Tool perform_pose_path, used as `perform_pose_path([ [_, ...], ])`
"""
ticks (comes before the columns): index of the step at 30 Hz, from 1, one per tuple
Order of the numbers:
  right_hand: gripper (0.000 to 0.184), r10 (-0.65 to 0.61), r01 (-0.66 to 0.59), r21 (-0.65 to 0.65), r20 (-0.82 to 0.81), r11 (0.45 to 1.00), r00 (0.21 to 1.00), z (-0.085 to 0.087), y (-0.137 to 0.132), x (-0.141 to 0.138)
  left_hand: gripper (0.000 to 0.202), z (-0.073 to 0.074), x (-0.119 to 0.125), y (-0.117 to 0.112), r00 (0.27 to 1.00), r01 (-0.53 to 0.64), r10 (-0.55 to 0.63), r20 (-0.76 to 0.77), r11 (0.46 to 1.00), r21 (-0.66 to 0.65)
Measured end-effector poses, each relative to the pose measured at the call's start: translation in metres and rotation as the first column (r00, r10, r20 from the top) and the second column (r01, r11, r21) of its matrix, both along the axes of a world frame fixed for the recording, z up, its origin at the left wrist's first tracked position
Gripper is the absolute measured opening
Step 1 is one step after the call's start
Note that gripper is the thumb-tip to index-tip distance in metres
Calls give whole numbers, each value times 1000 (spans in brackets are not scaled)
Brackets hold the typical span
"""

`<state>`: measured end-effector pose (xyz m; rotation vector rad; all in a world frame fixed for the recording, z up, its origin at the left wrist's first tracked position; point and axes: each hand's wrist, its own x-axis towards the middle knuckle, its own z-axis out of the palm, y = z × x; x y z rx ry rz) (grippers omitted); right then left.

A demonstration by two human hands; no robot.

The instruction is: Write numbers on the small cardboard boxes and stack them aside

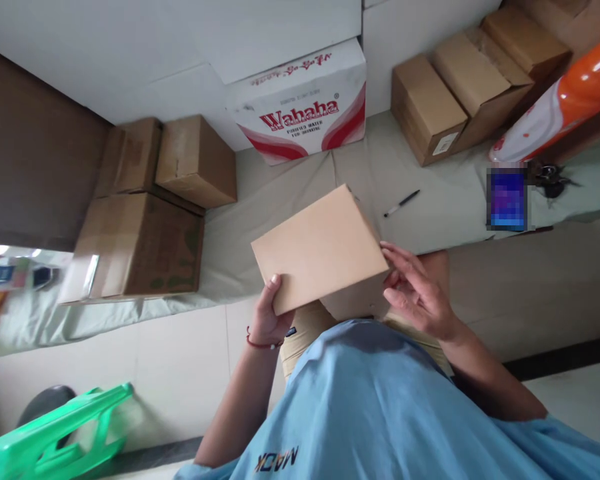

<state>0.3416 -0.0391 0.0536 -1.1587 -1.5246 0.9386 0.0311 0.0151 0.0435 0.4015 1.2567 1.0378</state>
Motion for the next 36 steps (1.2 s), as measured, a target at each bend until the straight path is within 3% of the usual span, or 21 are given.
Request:
perform_pose_path([
  [4,72,109,-110,80,12,991,994,18,-7,-4,61,-13,2,-1,987,-1,18,161,994,-109],
  [10,63,2,5,53,-133,999,991,22,-12,-7,63,-23,1,-6,959,108,-58,276,980,-169],
  [16,55,-5,4,-7,-199,1000,980,19,-11,-4,56,-20,-3,-1,936,102,-16,352,968,-228],
  [21,61,-123,123,40,6,992,992,15,-9,-4,56,-21,-3,-4,864,294,-117,489,907,-303],
  [26,67,-177,165,114,106,980,979,8,0,4,78,-21,-2,-7,763,459,-264,591,864,-206],
  [31,53,-317,259,250,232,933,920,9,7,10,96,-23,-2,-6,759,547,-433,486,829,-115],
  [33,44,-355,289,259,262,922,897,12,6,9,104,-24,-1,-3,817,510,-445,366,855,-100],
  [36,41,-385,322,255,254,912,888,16,5,7,103,-22,0,1,916,368,-347,201,927,-76],
])
